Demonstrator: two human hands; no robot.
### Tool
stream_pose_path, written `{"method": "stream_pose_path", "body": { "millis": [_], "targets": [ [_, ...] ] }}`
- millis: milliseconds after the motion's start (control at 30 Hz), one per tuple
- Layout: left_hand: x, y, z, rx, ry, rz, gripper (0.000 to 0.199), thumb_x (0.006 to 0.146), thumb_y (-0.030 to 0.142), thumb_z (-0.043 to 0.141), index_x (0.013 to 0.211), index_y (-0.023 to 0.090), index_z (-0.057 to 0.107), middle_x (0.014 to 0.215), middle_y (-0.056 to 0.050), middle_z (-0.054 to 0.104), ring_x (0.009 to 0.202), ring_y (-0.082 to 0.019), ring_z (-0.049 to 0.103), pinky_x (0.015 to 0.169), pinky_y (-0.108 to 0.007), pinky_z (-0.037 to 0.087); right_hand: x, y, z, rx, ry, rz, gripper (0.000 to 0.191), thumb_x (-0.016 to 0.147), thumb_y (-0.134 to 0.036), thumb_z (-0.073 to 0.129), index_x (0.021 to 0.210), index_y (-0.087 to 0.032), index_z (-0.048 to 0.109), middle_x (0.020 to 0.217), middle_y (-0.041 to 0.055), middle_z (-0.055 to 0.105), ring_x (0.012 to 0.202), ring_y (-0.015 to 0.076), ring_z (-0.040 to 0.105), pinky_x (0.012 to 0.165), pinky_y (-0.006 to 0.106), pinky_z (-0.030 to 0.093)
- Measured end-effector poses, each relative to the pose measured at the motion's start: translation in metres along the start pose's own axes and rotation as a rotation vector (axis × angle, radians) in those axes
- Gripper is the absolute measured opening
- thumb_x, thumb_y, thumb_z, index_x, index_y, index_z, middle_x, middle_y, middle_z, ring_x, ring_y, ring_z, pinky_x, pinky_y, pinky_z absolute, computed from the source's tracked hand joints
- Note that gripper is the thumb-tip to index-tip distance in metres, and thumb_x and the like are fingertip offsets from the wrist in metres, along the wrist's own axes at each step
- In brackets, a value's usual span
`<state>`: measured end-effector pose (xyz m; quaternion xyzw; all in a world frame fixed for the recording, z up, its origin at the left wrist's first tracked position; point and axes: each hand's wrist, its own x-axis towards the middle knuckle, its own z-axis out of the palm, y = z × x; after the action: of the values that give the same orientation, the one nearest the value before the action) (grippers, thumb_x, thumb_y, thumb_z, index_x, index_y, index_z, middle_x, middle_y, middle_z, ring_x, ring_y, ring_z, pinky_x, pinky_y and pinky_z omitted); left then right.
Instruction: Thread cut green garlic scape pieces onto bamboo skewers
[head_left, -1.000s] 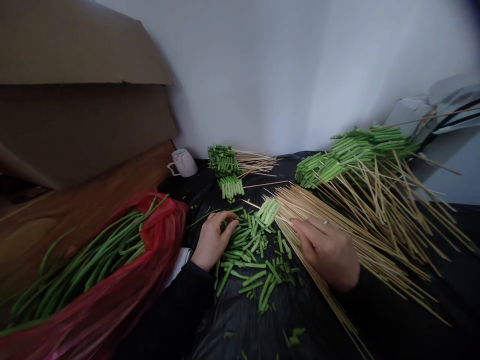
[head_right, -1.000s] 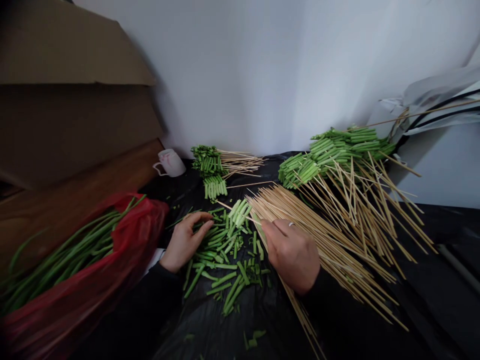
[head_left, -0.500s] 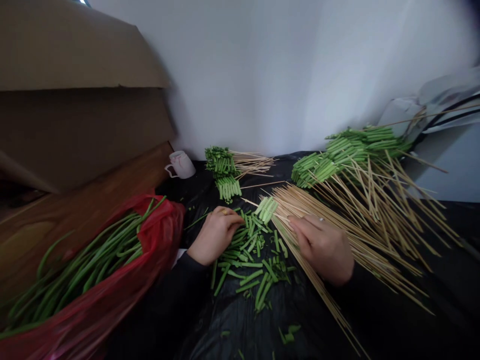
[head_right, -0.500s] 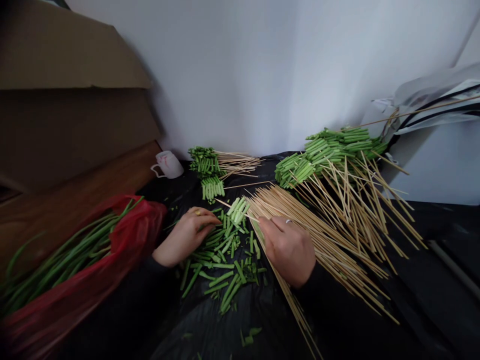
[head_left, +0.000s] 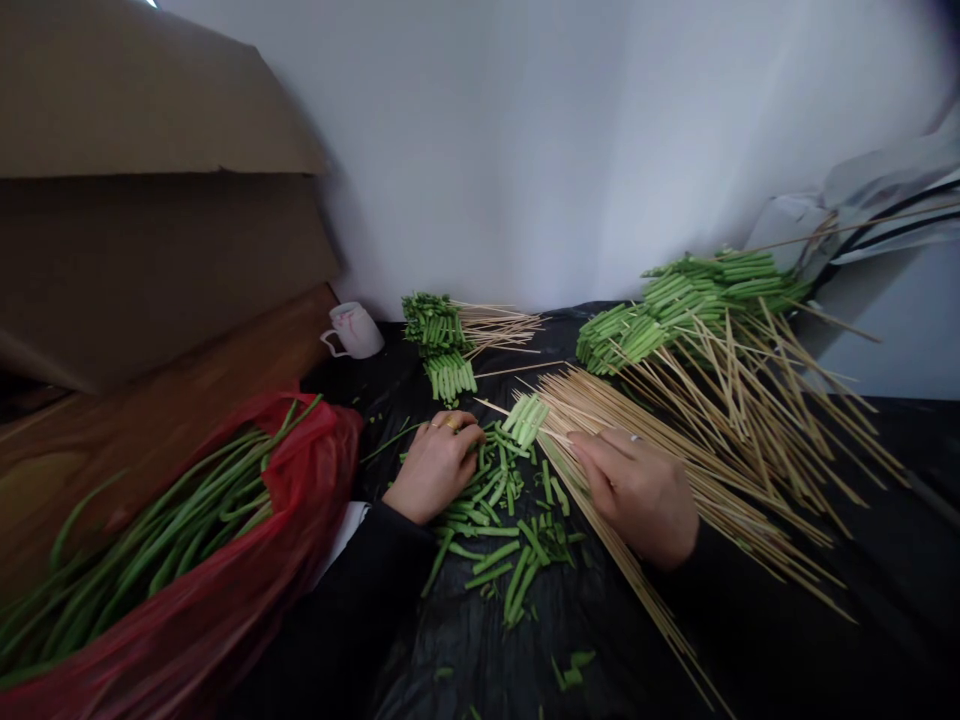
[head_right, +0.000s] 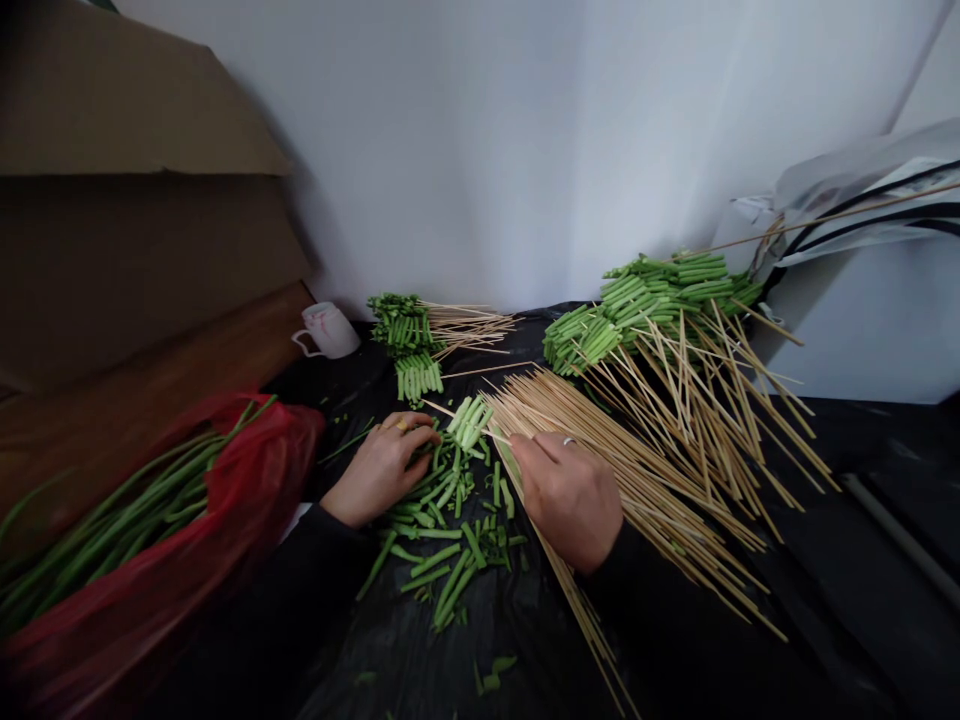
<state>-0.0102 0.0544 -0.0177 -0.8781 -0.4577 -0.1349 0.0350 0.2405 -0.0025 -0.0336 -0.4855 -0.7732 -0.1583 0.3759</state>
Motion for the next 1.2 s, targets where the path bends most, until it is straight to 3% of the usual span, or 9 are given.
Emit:
{"method": "stream_pose_path", "body": {
  "millis": [100,233,400,567,667,767,1000,1200],
  "targets": [
    [-0.001,-0.003,0.003,-0.03,-0.008,0.046,0.032,0.083,0.01,0.052,0.106,0.026,0.068,0.119,-0.007,0.064,0.114,-0.025,0.051,0.091,-0.042,0.041,-0.001,0.001,0.001,0.005,-0.008,-0.002,0.023,0.093,-0.017,0.047,0.098,-0.018,0.069,0.073,0.0028,0.064,0.069,0.013,0.058,0.064,0.026,0.04],
    [-0.001,-0.005,0.008,-0.081,0.007,0.024,0.022,0.084,0.016,0.057,0.101,0.024,0.07,0.112,-0.007,0.069,0.11,-0.026,0.055,0.092,-0.043,0.041,-0.001,0.001,0.002,0.009,-0.025,-0.008,0.023,0.094,-0.018,0.046,0.097,-0.017,0.069,0.072,0.0027,0.063,0.069,0.0134,0.058,0.066,0.026,0.04],
    [-0.003,-0.009,0.003,-0.356,0.178,-0.103,0.017,0.087,0.027,0.058,0.096,0.023,0.071,0.105,-0.008,0.072,0.101,-0.024,0.061,0.091,-0.038,0.043,-0.001,0.001,0.002,0.02,-0.021,0.0,0.022,0.093,-0.018,0.047,0.099,-0.017,0.069,0.075,0.0032,0.065,0.072,0.0135,0.058,0.068,0.026,0.041],
    [-0.009,-0.013,-0.008,-0.978,0.358,-0.479,0.024,0.079,0.035,0.068,0.095,0.018,0.072,0.091,-0.006,0.073,0.087,-0.021,0.066,0.084,-0.033,0.049,-0.001,-0.001,0.001,0.041,-0.012,-0.001,0.021,0.093,-0.017,0.048,0.098,-0.018,0.069,0.074,0.0027,0.064,0.072,0.0133,0.058,0.068,0.026,0.04],
    [-0.015,-0.012,-0.013,-1.452,0.302,-0.668,0.033,0.075,0.034,0.074,0.102,0.016,0.07,0.085,-0.004,0.072,0.082,-0.016,0.067,0.078,-0.028,0.052,-0.003,-0.005,0.001,0.053,-0.02,-0.01,0.02,0.092,-0.017,0.049,0.096,-0.018,0.069,0.072,0.002,0.062,0.069,0.0132,0.057,0.066,0.026,0.04],
    [-0.018,-0.01,-0.014,-1.711,0.235,-0.756,0.033,0.073,0.026,0.076,0.104,0.016,0.07,0.087,-0.005,0.073,0.085,-0.014,0.068,0.078,-0.023,0.053,-0.005,-0.009,0.002,0.077,-0.04,-0.036,0.021,0.092,-0.015,0.049,0.1,-0.019,0.068,0.072,0.002,0.062,0.069,0.0132,0.057,0.066,0.026,0.04],
    [-0.019,-0.007,-0.014,-1.866,0.193,-0.75,0.028,0.078,0.011,0.071,0.105,0.013,0.071,0.092,-0.007,0.073,0.086,-0.011,0.068,0.082,-0.021,0.054,-0.009,-0.017,0.003,0.098,-0.086,-0.053,0.024,0.092,-0.013,0.046,0.104,-0.017,0.067,0.071,0.0022,0.06,0.068,0.0138,0.056,0.065,0.027,0.039],
    [-0.018,-0.006,-0.012,-1.906,0.22,-0.772,0.021,0.076,0.006,0.07,0.096,0.013,0.073,0.091,-0.006,0.074,0.083,-0.011,0.069,0.076,-0.018,0.055,-0.009,-0.017,0.002,0.093,-0.092,-0.048,0.025,0.092,-0.014,0.046,0.104,-0.017,0.068,0.071,0.002,0.06,0.067,0.0137,0.055,0.064,0.027,0.039]
  ]
}}
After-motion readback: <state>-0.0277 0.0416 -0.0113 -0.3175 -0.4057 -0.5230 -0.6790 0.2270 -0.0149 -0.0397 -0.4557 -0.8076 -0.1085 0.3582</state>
